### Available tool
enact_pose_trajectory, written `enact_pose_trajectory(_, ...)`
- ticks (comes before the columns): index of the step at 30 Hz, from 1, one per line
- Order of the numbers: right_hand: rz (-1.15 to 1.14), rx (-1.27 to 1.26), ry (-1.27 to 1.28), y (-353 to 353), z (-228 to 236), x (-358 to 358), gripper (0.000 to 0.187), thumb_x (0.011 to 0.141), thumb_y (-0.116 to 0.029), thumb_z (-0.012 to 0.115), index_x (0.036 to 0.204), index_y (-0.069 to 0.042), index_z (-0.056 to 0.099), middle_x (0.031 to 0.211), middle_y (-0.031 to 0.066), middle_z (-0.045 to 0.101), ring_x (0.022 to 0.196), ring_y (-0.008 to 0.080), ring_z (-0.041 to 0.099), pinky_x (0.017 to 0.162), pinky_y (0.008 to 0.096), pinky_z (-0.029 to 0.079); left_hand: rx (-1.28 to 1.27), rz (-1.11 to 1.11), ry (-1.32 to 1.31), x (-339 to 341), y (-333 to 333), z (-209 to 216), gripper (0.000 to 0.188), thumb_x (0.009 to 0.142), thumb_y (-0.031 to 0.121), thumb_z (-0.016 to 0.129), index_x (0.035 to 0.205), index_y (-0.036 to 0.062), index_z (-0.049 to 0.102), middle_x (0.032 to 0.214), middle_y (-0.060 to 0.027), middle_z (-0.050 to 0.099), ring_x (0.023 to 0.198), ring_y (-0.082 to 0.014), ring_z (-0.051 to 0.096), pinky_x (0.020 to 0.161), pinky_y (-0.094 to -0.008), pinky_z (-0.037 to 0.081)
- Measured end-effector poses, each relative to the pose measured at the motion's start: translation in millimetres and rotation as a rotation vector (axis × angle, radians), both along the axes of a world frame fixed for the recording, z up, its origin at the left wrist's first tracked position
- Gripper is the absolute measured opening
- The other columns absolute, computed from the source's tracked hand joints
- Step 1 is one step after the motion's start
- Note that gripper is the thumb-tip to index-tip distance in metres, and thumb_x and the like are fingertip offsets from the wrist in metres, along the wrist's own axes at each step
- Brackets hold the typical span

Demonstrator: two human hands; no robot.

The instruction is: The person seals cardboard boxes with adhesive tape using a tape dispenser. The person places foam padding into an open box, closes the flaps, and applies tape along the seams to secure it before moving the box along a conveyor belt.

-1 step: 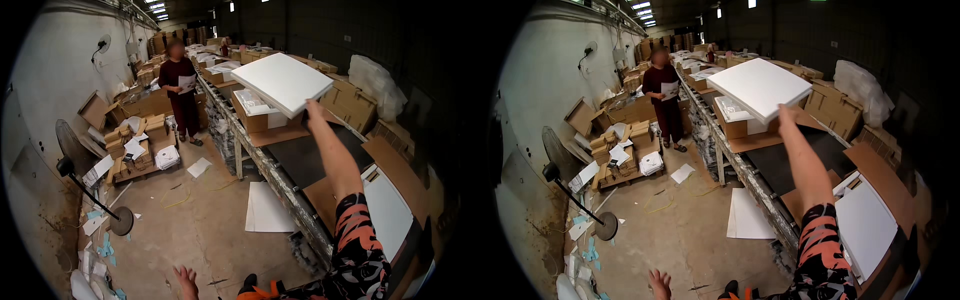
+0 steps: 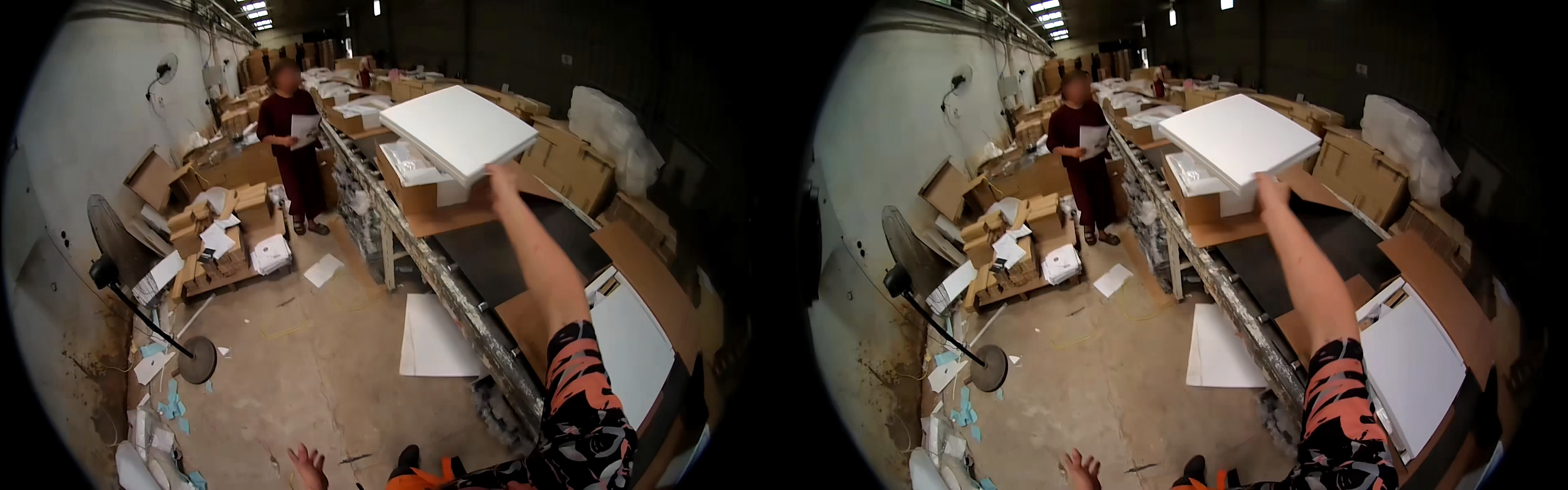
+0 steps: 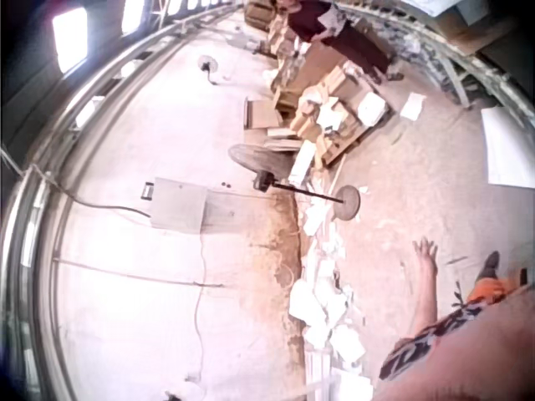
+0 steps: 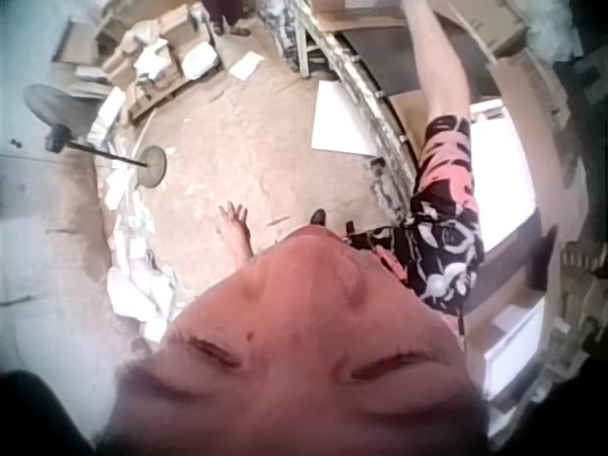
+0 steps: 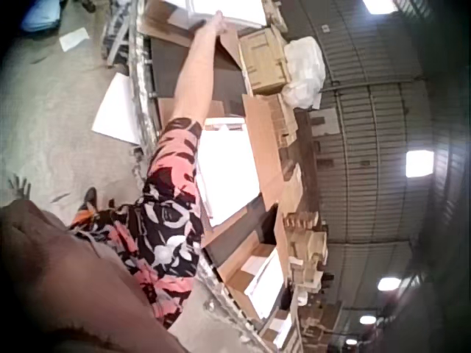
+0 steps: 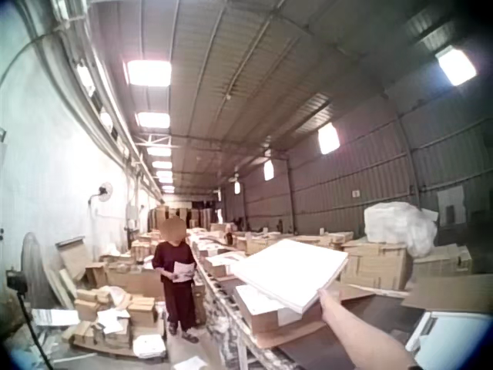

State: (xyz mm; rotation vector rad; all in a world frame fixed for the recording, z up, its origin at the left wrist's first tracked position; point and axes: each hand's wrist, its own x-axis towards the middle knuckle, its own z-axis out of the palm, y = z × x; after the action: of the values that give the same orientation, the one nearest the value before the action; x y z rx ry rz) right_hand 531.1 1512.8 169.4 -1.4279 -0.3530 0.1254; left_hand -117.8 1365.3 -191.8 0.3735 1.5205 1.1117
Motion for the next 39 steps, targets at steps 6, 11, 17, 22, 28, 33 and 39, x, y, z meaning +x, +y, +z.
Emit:
enact_pose_trajectory(6,0.517,-0.657,-0.19,-36.6,-154.1,-209.1,0.076,0.071,-0.021,0.077,0.135,0.003,0.043,0.131,0.0214,0.054,0.122,0.0303,0.052,0.099,0.0396,0.043,-0.341,-0.156,0.154,-59.4,-59.9,-56.6,0.049,0.094,0.039,0.052,0.124,0.001,0.051,0.124,-0.0166,0.053,0.107,-0.0345,0.053,0.079,-0.0458,0.048)
enact_pose_trajectory(11,0.57,-0.716,0.343,-188.4,-345.8,-293.7,0.055,0.075,-0.024,0.075,0.123,-0.004,0.058,0.119,0.0142,0.063,0.11,0.0251,0.059,0.092,0.0353,0.047,-0.548,-0.595,0.307,-41.7,-49.7,-132.8,0.043,0.087,0.039,0.06,0.108,0.0015,0.057,0.1,-0.0166,0.059,0.081,-0.0306,0.057,0.062,-0.0441,0.047)
enact_pose_trajectory(17,0.616,-0.887,0.473,-409.3,-391.1,-374.5,0.051,0.075,-0.022,0.075,0.12,-0.002,0.061,0.112,0.0152,0.066,0.096,0.0226,0.065,0.084,0.035,0.052,-0.402,-1.433,0.654,14.2,41.6,-183.3,0.04,0.083,0.04,0.065,0.096,0.003,0.059,0.071,-0.0153,0.061,0.039,-0.0258,0.049,0.041,-0.0416,0.043)
enact_pose_trajectory(22,-0.25,-0.812,0.319,-619.2,-418.4,-424.8,0.039,0.073,-0.019,0.068,0.107,-0.001,0.067,0.091,0.016,0.07,0.085,0.0287,0.068,0.077,0.0354,0.053,0.536,-1.694,0.728,178.1,-54.5,-60.0,0.061,0.08,0.045,0.063,0.121,-0.0004,0.059,0.121,-0.0215,0.06,0.114,-0.0344,0.057,0.096,-0.0404,0.045)
enact_pose_trajectory(28,-0.393,-0.905,0.429,-779.5,-460.4,-577.8,0.034,0.073,-0.012,0.068,0.103,0.003,0.065,0.092,0.0131,0.069,0.083,0.0244,0.065,0.073,0.0357,0.051,1.117,-2.636,0.191,149.1,-304.9,26.3,0.048,0.081,0.039,0.064,0.111,0.0015,0.061,0.107,-0.0169,0.063,0.1,-0.0309,0.06,0.086,-0.0392,0.047)
enact_pose_trajectory(33,-0.524,-1.148,0.661,-906.9,-412.6,-751.1,0.04,0.072,-0.016,0.068,0.107,0.002,0.063,0.095,0.0185,0.067,0.089,0.03,0.065,0.079,0.0382,0.052,1.063,-3.244,-0.26,72.8,-441.2,63.3,0.04,0.081,0.033,0.064,0.105,0.0013,0.062,0.099,-0.0148,0.063,0.093,-0.0277,0.06,0.08,-0.0371,0.047)
enact_pose_trajectory(39,-0.8,-1.345,0.939,-1033.5,-355.2,-954.7,0.048,0.07,-0.013,0.066,0.114,0.003,0.059,0.104,0.0267,0.064,0.101,0.038,0.062,0.087,0.0415,0.051,0.806,-3.616,-0.557,37.4,-525.9,108.7,0.031,0.081,0.027,0.065,0.098,0.001,0.062,0.09,-0.0123,0.063,0.084,-0.0239,0.06,0.074,-0.0345,0.047)
